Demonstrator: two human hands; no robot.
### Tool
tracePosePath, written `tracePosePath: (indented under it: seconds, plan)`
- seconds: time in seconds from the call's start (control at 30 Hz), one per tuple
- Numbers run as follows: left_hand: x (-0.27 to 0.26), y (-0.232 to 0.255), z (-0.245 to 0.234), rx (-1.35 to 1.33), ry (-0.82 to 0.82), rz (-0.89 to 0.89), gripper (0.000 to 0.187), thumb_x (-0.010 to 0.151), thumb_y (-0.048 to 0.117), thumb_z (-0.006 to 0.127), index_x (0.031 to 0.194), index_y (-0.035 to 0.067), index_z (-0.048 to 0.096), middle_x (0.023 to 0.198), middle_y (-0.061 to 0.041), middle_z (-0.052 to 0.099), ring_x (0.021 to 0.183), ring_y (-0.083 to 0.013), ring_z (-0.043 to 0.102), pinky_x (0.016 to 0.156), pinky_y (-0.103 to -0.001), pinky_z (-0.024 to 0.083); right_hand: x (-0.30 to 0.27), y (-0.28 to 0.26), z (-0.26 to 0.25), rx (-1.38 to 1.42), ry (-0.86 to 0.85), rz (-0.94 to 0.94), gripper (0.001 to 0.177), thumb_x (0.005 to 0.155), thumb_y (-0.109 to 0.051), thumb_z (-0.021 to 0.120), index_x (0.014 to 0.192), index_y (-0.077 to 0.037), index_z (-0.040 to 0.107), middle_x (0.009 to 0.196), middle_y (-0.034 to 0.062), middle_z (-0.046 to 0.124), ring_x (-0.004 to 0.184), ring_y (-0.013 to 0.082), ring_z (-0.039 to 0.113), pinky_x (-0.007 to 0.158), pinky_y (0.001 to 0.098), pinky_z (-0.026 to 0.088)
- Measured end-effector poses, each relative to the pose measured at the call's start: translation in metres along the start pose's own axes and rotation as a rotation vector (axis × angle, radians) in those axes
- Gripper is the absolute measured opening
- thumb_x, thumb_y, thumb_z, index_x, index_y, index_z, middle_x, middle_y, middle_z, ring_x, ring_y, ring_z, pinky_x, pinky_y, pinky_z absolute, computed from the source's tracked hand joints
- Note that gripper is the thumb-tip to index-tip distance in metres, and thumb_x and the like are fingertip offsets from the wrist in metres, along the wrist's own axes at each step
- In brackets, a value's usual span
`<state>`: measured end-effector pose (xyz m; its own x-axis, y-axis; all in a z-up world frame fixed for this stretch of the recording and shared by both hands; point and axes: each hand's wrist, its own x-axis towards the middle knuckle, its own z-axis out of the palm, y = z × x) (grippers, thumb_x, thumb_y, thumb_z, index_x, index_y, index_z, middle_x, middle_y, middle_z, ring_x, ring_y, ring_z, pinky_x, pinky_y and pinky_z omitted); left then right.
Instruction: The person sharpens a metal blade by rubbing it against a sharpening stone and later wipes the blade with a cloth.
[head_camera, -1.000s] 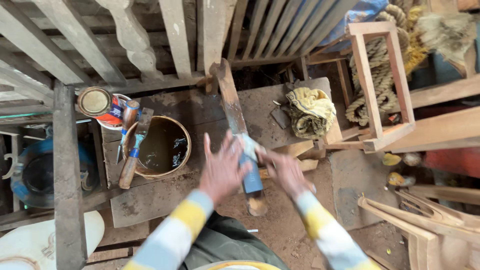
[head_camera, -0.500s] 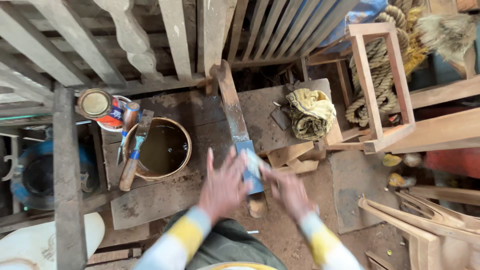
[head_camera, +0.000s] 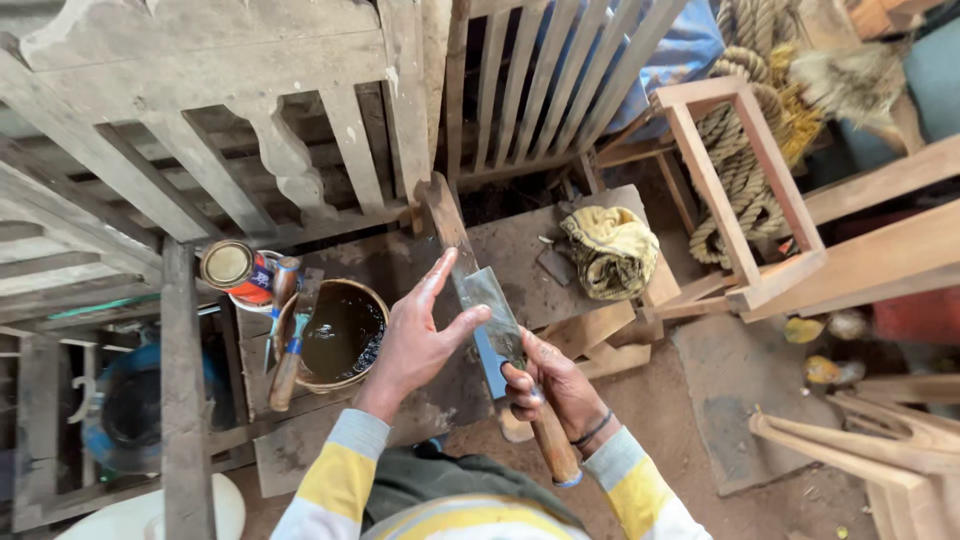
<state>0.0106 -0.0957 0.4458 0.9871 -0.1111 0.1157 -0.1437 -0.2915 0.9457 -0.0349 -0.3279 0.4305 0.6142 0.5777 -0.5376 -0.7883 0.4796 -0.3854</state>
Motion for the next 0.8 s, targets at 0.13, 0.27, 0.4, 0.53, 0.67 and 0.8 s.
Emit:
tracePosePath:
  seconds: [0.13, 0.27, 0.4, 0.53, 0.67, 0.8]
  plan:
    - [0.0, 0.021, -0.006, 0.123, -0.05, 0.105, 0.085, 0.083, 0.041, 0.08, 0.149, -0.002, 0.048, 0.151, -0.024, 0.053, 0.146, -0.0365, 0.045, 0.116, -0.042, 0.038, -0.012, 0.013, 0.011, 0.012, -0.087, -0.042, 0.037, 0.108, -0.046, 0.042, 0.138, -0.027, 0.05, 0.073, -0.0024, 0.05, 0.056, 0.0079, 0.048, 0.048, 0.0228, 0.041]
    - [0.002, 0.026, -0.009, 0.23, -0.056, 0.175, 0.079, 0.086, 0.044, 0.077, 0.146, -0.001, 0.052, 0.151, -0.021, 0.054, 0.147, -0.0361, 0.044, 0.116, -0.047, 0.038, -0.016, 0.017, 0.023, 0.046, -0.085, -0.034, 0.034, 0.108, -0.046, 0.042, 0.135, -0.027, 0.05, 0.073, -0.0019, 0.05, 0.057, 0.0076, 0.047, 0.048, 0.0228, 0.041]
    - [0.0, 0.023, -0.004, 0.329, -0.072, 0.143, 0.068, 0.086, 0.043, 0.077, 0.138, 0.003, 0.061, 0.148, -0.017, 0.057, 0.144, -0.0343, 0.046, 0.113, -0.051, 0.036, -0.016, 0.023, 0.021, 0.078, -0.088, -0.038, 0.037, 0.107, -0.047, 0.042, 0.135, -0.026, 0.053, 0.072, -0.002, 0.048, 0.055, 0.0074, 0.045, 0.047, 0.0218, 0.042]
    - [-0.01, 0.004, 0.007, 0.477, -0.089, 0.122, 0.046, 0.086, 0.036, 0.075, 0.122, 0.008, 0.07, 0.143, -0.013, 0.062, 0.139, -0.0296, 0.052, 0.113, -0.052, 0.035, -0.021, 0.038, -0.007, 0.341, 0.014, 0.029, 0.029, 0.107, -0.042, 0.043, 0.121, -0.018, 0.054, 0.078, -0.0019, 0.046, 0.058, 0.0065, 0.044, 0.049, 0.0209, 0.043]
    - [-0.033, -0.022, 0.03, 0.486, -0.308, 0.238, 0.047, 0.093, 0.021, 0.065, 0.136, 0.004, 0.061, 0.146, -0.014, 0.059, 0.138, -0.0278, 0.052, 0.115, -0.047, 0.038, -0.019, 0.055, -0.048, 0.562, 0.109, 0.077, 0.027, 0.108, -0.037, 0.047, 0.106, -0.01, 0.051, 0.079, -0.0021, 0.046, 0.061, 0.0061, 0.046, 0.049, 0.0213, 0.046]
    - [-0.06, -0.045, 0.051, 0.439, -0.492, 0.328, 0.055, 0.092, 0.017, 0.06, 0.143, -0.001, 0.051, 0.149, -0.019, 0.053, 0.141, -0.0303, 0.048, 0.116, -0.046, 0.034, -0.021, 0.069, -0.066, 0.697, 0.142, 0.063, 0.028, 0.109, -0.033, 0.05, 0.1, -0.007, 0.049, 0.081, -0.0006, 0.046, 0.06, 0.0059, 0.047, 0.05, 0.0229, 0.049]
